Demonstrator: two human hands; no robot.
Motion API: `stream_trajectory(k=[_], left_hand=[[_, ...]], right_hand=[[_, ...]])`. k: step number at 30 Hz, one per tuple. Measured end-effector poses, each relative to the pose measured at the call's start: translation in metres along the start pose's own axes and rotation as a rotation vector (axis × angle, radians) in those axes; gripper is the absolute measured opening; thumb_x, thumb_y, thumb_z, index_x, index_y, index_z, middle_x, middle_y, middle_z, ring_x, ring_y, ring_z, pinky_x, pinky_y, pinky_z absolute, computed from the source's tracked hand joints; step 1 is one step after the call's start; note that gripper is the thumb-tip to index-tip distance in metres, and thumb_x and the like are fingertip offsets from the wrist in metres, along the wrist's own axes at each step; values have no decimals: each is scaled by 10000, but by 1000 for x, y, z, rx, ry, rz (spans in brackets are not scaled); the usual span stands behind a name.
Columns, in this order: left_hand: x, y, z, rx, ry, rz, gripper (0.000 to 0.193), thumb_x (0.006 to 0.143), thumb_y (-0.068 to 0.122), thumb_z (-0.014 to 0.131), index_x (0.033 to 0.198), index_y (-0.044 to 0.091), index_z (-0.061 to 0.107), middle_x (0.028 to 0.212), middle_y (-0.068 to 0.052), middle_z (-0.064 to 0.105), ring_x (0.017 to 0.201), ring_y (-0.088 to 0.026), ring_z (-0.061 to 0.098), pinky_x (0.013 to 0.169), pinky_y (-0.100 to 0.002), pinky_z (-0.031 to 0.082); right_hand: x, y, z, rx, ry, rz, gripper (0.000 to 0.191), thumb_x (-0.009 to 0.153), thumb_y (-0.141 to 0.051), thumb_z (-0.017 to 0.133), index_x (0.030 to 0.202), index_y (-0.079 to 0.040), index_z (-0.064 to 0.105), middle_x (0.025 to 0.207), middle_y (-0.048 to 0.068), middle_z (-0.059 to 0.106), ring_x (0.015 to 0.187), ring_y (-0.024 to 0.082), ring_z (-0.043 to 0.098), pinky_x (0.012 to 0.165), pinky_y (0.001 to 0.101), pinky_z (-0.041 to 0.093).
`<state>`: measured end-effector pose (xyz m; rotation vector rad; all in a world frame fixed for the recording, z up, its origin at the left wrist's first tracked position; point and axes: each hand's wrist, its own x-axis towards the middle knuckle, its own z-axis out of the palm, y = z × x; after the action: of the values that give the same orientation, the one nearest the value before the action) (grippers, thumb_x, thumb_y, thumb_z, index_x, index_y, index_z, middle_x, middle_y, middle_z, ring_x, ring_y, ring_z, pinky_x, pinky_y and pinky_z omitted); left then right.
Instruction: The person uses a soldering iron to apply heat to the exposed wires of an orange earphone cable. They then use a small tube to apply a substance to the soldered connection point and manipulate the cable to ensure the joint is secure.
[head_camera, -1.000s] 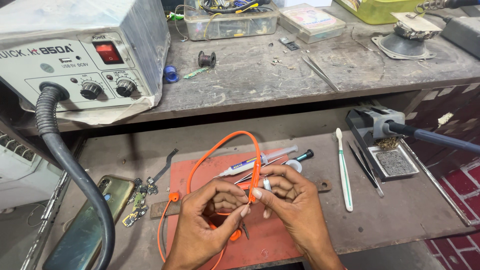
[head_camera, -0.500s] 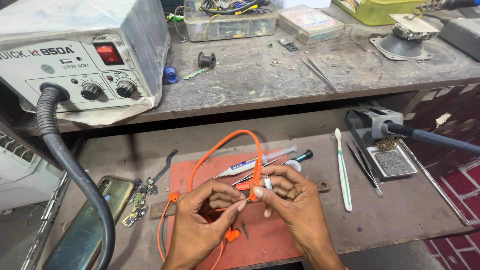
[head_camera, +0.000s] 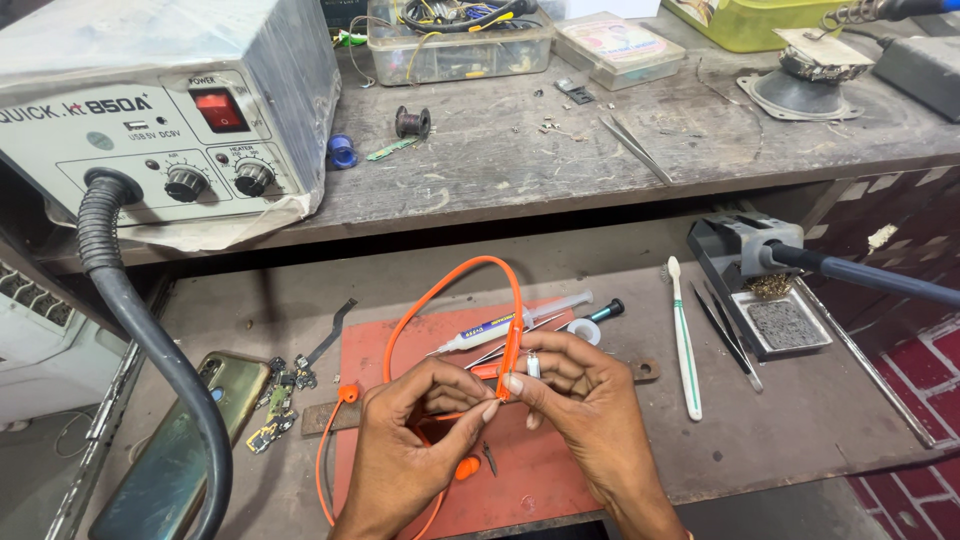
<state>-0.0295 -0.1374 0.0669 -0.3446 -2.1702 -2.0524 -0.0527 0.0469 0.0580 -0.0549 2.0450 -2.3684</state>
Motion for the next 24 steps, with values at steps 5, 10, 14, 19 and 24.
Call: stream_trajectory(k=[5,10,14,19,24], left_hand=[[-2,4,3,69,16,152,105,830,-13,787,907,-2,718,787,-41,751,688,-64,722,594,-216,597],[-3,8,2,213,21,145,125,826,24,779,951,17,785,783,-26,734,589,-57,689,480,-211,527],[-4,9,1,259,25,165,128,823,31,776,950,24,787,744,-28,706,533,-62,669,434,-214,497],[-5,9,1,312,72,299,102,818,26,776,919,32,780,694,-22,692,556,-81,659,427,-223,496],[-5,6,1,384,142,439,71,810,21,786,875,43,769,674,-31,701,594,-139,632,522,-280,481]], right_hand=[[-3,-4,1,4,-2,-19,391,807,-38,797,1191,-2,730,878,70,783,743,93,701,529,235,518],[-3,-8,2,-10,11,12,356,805,-51,787,1154,-7,730,868,88,797,739,130,742,518,237,518],[-3,-10,3,0,-3,15,323,806,-51,790,1113,6,709,883,112,797,748,143,751,509,245,522],[-2,-12,6,6,-13,9,313,807,-49,784,1100,-3,686,898,117,800,753,139,749,503,241,519],[-2,-13,10,12,-17,-20,301,804,-37,793,1076,5,672,861,115,776,749,139,749,495,243,524]])
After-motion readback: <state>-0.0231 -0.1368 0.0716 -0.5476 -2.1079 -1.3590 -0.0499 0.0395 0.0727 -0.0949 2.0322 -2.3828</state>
